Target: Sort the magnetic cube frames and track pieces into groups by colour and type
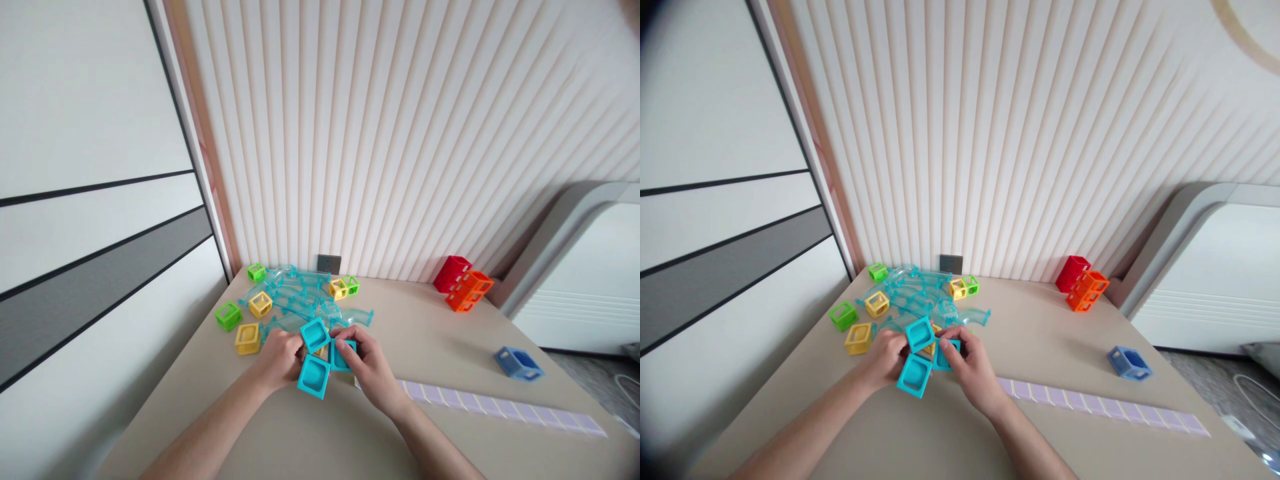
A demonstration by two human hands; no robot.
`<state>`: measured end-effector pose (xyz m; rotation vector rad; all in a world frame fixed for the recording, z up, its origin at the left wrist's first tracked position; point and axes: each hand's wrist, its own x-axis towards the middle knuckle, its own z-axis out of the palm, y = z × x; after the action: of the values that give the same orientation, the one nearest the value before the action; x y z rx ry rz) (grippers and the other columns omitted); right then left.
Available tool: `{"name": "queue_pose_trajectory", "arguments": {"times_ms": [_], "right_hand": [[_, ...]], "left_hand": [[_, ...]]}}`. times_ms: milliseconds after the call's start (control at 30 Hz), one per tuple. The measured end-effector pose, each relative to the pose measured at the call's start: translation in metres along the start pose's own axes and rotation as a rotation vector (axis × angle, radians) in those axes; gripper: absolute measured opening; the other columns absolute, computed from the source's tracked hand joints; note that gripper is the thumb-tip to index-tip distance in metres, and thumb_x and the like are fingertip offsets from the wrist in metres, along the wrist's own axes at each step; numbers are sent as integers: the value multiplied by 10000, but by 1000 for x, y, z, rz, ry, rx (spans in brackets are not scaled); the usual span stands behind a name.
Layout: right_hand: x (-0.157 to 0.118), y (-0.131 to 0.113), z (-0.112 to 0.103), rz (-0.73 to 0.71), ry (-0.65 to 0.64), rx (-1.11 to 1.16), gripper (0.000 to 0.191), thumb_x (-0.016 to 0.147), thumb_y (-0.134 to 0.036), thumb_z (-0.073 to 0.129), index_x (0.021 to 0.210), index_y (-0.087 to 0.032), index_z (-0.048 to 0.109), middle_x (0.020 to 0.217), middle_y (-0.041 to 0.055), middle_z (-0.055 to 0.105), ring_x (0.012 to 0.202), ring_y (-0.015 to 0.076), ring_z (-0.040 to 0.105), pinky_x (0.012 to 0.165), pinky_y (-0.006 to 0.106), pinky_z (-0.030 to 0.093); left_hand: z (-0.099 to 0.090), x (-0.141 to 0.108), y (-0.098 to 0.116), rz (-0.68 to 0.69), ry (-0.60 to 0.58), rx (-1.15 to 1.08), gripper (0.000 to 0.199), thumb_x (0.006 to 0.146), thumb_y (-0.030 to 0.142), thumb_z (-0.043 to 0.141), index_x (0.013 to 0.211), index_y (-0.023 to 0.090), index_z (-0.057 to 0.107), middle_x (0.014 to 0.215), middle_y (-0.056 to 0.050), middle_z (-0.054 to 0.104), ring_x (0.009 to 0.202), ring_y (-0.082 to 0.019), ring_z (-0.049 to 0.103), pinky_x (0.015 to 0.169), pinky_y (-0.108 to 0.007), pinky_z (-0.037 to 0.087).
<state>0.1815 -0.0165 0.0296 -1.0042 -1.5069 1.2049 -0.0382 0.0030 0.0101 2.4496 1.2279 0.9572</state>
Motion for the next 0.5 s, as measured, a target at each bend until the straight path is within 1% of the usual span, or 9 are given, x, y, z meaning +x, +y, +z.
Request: {"name": "queue_pose_trajectory", "arguments": {"times_ms": [133, 200, 333, 400, 500], "right_hand": [[-1, 2, 1, 0, 5, 9, 358, 913, -564, 631, 888, -207, 644, 1078, 89, 712, 961, 245, 642, 802, 331, 505], [-2, 4, 1, 0, 2, 23, 344, 911, -553, 640, 891, -209, 643, 1091, 93, 707, 961, 246, 644, 805, 337, 513], [-3, 6, 3, 2, -25, 47, 315, 916, -526, 644, 899, -211, 636, 1122, 93, 688, 882, 220, 648, 766, 331, 529], [-3, 6, 3, 3, -31, 44, 311, 921, -518, 640, 903, -208, 635, 1127, 92, 686, 876, 213, 643, 750, 320, 528], [-2, 5, 2, 1, -12, 24, 330, 919, -532, 638, 895, -203, 637, 1096, 92, 698, 901, 218, 640, 744, 305, 516]], "left_hand": [[-1, 1, 3, -24, -24, 39, 141, 760, 218, 660, 631, 164, 679, 504, -31, 638, 435, -137, 536, 495, -234, 358], [-2, 2, 5, -47, -41, 65, 141, 757, 280, 687, 670, 168, 692, 522, -35, 655, 448, -153, 560, 499, -245, 352], [-4, 5, 10, -87, -103, 100, 216, 740, 393, 731, 774, 181, 716, 548, -32, 686, 482, -193, 617, 501, -265, 325], [-4, 6, 11, -100, -126, 93, 229, 738, 404, 735, 798, 184, 715, 565, -33, 703, 496, -202, 638, 506, -268, 328], [-3, 5, 8, -97, -125, 69, 240, 722, 397, 741, 826, 183, 707, 615, -44, 733, 526, -214, 666, 522, -268, 355]]}}
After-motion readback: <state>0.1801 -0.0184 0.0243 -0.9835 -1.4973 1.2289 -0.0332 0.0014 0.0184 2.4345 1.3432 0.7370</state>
